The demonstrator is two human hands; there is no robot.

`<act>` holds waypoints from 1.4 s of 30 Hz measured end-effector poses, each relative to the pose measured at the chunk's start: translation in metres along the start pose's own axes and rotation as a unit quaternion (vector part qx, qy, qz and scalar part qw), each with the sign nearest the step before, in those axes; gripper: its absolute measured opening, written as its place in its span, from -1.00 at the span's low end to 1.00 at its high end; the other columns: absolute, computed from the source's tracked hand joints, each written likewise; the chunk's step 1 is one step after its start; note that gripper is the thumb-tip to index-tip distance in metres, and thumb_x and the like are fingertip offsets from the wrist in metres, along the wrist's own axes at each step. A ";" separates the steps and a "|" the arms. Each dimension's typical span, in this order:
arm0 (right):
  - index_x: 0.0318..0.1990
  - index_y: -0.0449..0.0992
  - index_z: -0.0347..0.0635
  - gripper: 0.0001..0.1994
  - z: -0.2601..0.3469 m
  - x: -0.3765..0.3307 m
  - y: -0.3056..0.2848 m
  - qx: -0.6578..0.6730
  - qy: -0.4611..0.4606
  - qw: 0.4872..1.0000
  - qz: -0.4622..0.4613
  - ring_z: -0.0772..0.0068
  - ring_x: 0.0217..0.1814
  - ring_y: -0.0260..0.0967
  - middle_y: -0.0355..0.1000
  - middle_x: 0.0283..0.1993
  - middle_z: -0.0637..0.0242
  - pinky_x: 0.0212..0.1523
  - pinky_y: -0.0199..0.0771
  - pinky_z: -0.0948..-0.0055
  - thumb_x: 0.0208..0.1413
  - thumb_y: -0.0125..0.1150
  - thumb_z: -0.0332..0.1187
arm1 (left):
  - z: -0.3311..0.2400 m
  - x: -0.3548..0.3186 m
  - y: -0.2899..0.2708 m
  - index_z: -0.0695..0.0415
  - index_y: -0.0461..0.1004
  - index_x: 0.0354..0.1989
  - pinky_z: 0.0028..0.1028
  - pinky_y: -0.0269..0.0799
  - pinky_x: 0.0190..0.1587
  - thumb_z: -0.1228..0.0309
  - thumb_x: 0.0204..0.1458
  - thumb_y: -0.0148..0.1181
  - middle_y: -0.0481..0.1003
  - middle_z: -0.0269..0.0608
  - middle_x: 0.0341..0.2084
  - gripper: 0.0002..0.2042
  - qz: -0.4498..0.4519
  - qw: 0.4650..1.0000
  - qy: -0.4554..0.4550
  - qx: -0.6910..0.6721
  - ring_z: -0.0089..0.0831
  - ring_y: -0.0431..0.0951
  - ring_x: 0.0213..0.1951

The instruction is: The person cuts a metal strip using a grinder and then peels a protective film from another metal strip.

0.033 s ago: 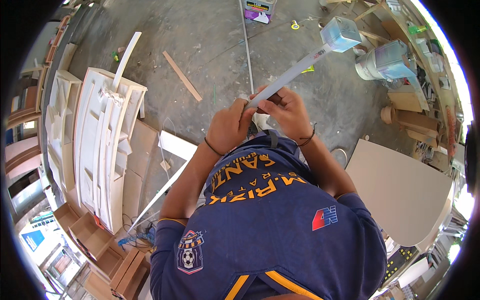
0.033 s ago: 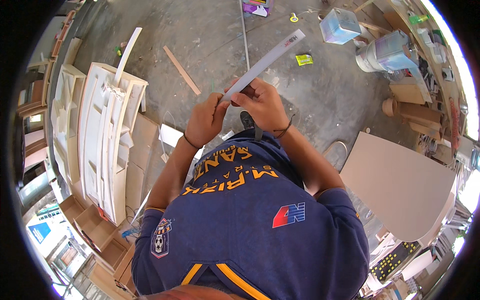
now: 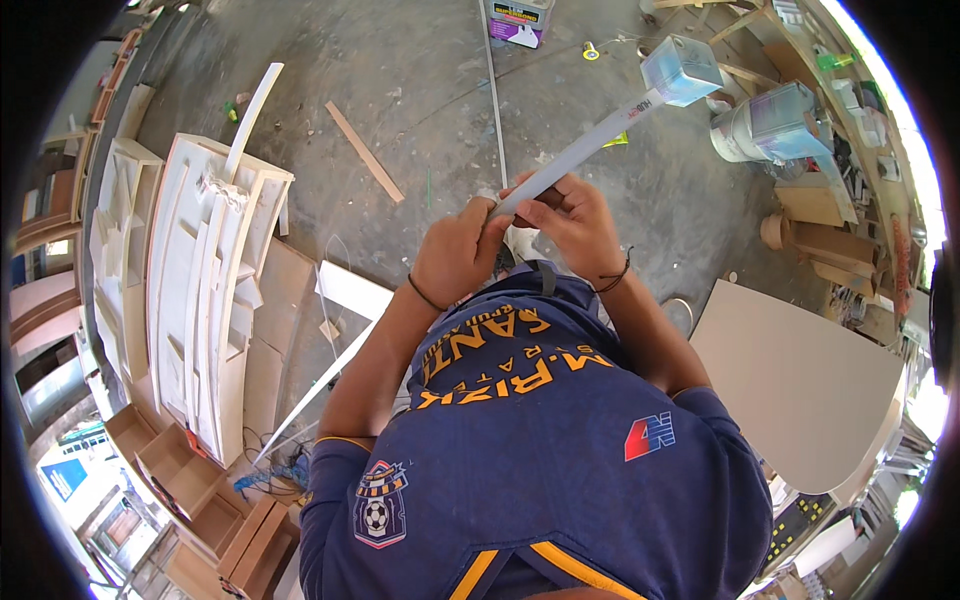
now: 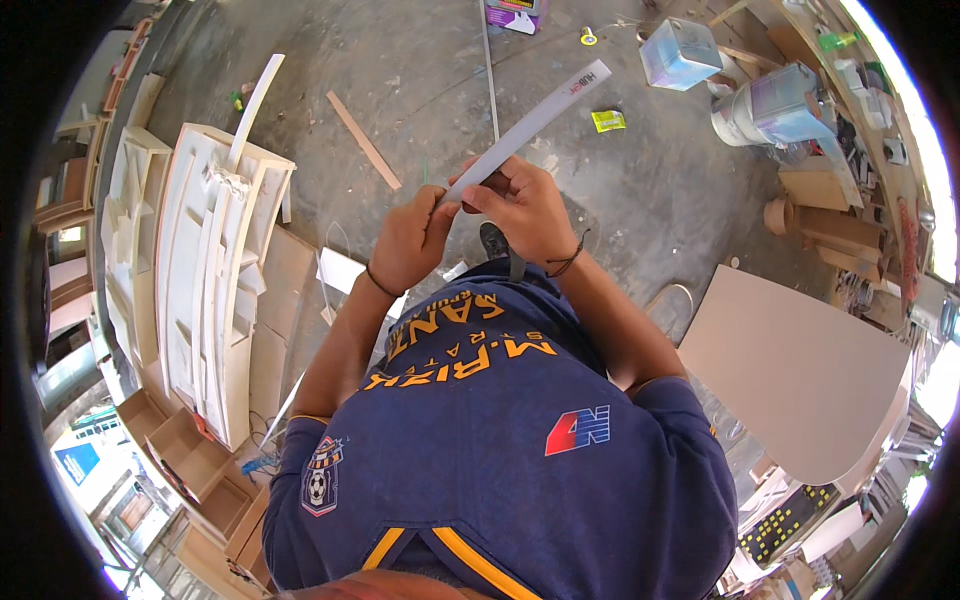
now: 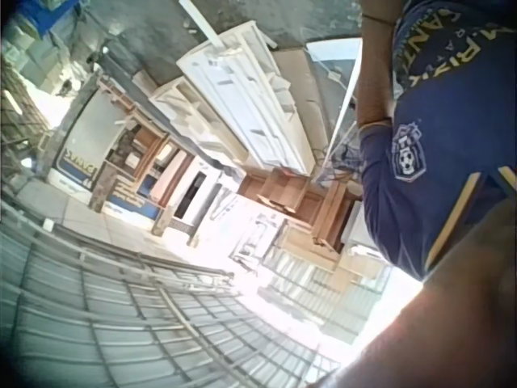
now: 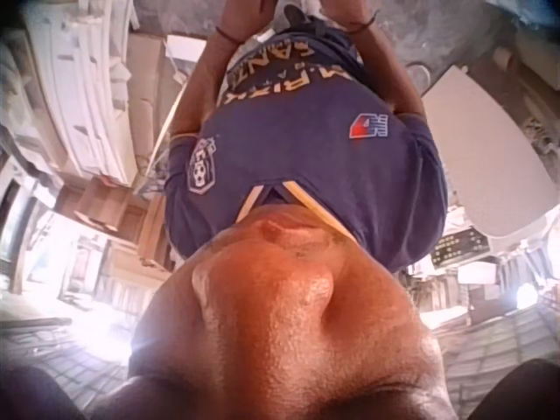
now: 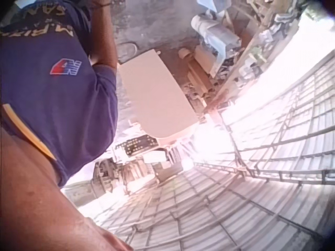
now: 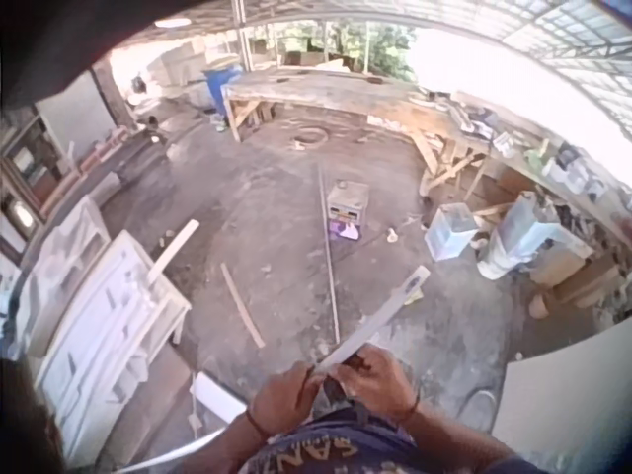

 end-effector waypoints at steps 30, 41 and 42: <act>-0.19 0.38 -0.42 -0.83 0.000 0.005 0.012 -0.015 -0.011 0.999 -0.034 0.43 -0.26 0.46 0.47 -0.27 0.15 -0.20 0.50 0.49 0.06 0.13 -0.54 | 0.003 0.001 -0.009 0.22 0.44 -0.31 -0.34 0.27 -0.58 0.23 0.07 0.10 0.41 0.02 -0.70 -0.73 0.009 0.994 -0.071 -0.082 -0.10 0.48 -0.62; -0.20 0.37 -0.39 -0.82 0.000 0.006 0.009 0.014 -0.013 0.999 -0.046 0.42 -0.31 0.47 0.47 -0.28 0.13 -0.23 0.51 0.48 0.05 0.15 -0.52 | 0.021 0.002 0.005 0.26 0.37 -0.38 -0.34 0.28 -0.50 0.27 0.14 -0.01 0.43 0.06 -0.58 -0.74 0.064 0.995 -0.068 -0.032 -0.08 0.44 -0.56; -0.21 0.38 -0.39 -0.83 0.000 0.007 0.008 0.018 -0.010 0.998 -0.052 0.44 -0.32 0.46 0.47 -0.30 0.15 -0.23 0.51 0.49 0.05 0.15 -0.53 | 0.020 0.003 0.005 0.26 0.36 -0.37 -0.32 0.28 -0.51 0.27 0.15 -0.02 0.44 0.07 -0.58 -0.74 0.063 0.996 -0.061 -0.023 -0.04 0.45 -0.55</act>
Point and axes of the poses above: each hand's wrist, its own x-axis towards the middle knuckle, its own y-axis out of the palm, z = x × y, the point moved 7 cm from there along x, towards the middle knuckle
